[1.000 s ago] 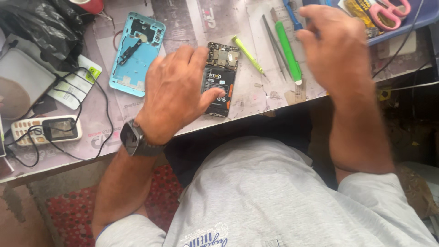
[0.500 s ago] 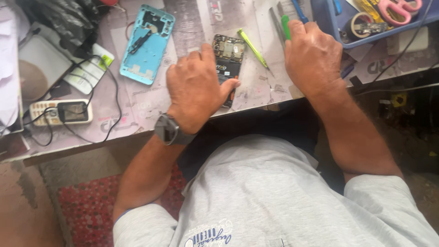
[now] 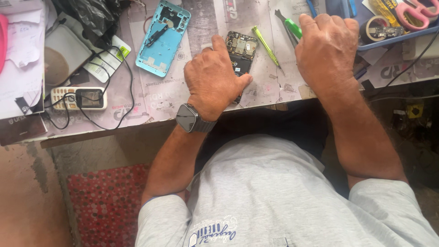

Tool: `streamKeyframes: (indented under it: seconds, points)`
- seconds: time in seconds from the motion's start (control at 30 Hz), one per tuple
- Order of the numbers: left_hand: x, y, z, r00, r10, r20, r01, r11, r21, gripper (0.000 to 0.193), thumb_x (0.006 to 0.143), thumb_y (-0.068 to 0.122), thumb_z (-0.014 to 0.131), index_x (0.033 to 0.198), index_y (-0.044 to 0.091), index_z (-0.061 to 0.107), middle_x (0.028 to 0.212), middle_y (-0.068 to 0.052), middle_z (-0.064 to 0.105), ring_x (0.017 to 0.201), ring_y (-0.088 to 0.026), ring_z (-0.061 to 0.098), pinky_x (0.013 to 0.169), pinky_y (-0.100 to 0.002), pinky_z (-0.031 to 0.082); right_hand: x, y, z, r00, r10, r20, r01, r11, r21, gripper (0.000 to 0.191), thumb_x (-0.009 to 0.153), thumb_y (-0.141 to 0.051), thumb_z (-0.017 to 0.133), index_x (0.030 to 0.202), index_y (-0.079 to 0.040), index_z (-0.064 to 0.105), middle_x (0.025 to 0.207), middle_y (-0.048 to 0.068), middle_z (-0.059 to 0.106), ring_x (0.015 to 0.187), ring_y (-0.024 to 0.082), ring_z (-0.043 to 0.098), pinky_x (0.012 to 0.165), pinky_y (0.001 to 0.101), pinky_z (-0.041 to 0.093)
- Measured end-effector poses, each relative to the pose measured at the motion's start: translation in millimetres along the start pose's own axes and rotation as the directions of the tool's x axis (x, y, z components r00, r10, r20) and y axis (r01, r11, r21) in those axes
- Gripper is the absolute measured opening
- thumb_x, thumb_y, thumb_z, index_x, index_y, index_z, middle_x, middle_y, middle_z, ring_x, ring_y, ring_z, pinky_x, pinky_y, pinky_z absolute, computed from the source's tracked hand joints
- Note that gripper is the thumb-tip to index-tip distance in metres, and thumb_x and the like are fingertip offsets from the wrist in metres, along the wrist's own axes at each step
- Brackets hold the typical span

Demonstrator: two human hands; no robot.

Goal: The person uses a green-handled screwdriver to remove screws from the internal frame of a disassembled smartphone. They then use a green plastic pry tool to lift and remove a small internal component from the phone's chassis.

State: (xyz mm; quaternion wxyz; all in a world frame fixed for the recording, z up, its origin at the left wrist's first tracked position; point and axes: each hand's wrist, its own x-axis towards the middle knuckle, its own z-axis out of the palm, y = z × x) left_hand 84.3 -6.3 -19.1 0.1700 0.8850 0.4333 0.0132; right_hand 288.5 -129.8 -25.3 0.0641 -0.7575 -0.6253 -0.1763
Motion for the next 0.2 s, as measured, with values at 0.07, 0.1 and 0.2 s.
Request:
streamKeyframes:
  seconds: [0.07,0.1,0.2]
  points:
    - [0,-1,0,0.997,-0.046,0.056,0.048,0.998,-0.033,0.090,0.065,0.062,0.088,0.121,0.000,0.054,0.093,-0.014,0.070,0.083,-0.030,0.072,0.071,-0.042,0.058,1,-5,-6,1.000,-0.006,-0.025,0.008,0.996,0.087,0.034,0.101,0.001,0.066,0.134,0.005,0.067,0.102,0.016,0.064,0.098,0.033,0.065,0.087,0.0462,0.053]
    - [1,0,0,0.997,-0.054,0.052,0.056,0.998,-0.031,0.088,0.064,0.062,0.088,0.118,0.001,0.055,0.094,-0.014,0.070,0.085,-0.030,0.072,0.075,-0.043,0.056,2,-8,-9,1.000,0.029,-0.009,-0.027,0.984,0.176,0.034,0.103,0.001,0.064,0.137,0.006,0.065,0.105,0.018,0.063,0.095,0.034,0.065,0.084,0.0471,0.053]
    - [2,0,-1,0.993,-0.080,0.085,0.082,0.996,-0.028,0.084,0.065,0.063,0.087,0.115,0.003,0.056,0.099,-0.013,0.070,0.093,-0.030,0.071,0.089,-0.045,0.052,4,-17,-21,0.990,0.108,0.087,-0.131,0.934,0.331,0.036,0.111,-0.001,0.061,0.147,0.004,0.059,0.117,0.023,0.060,0.095,0.036,0.065,0.083,0.0489,0.054]
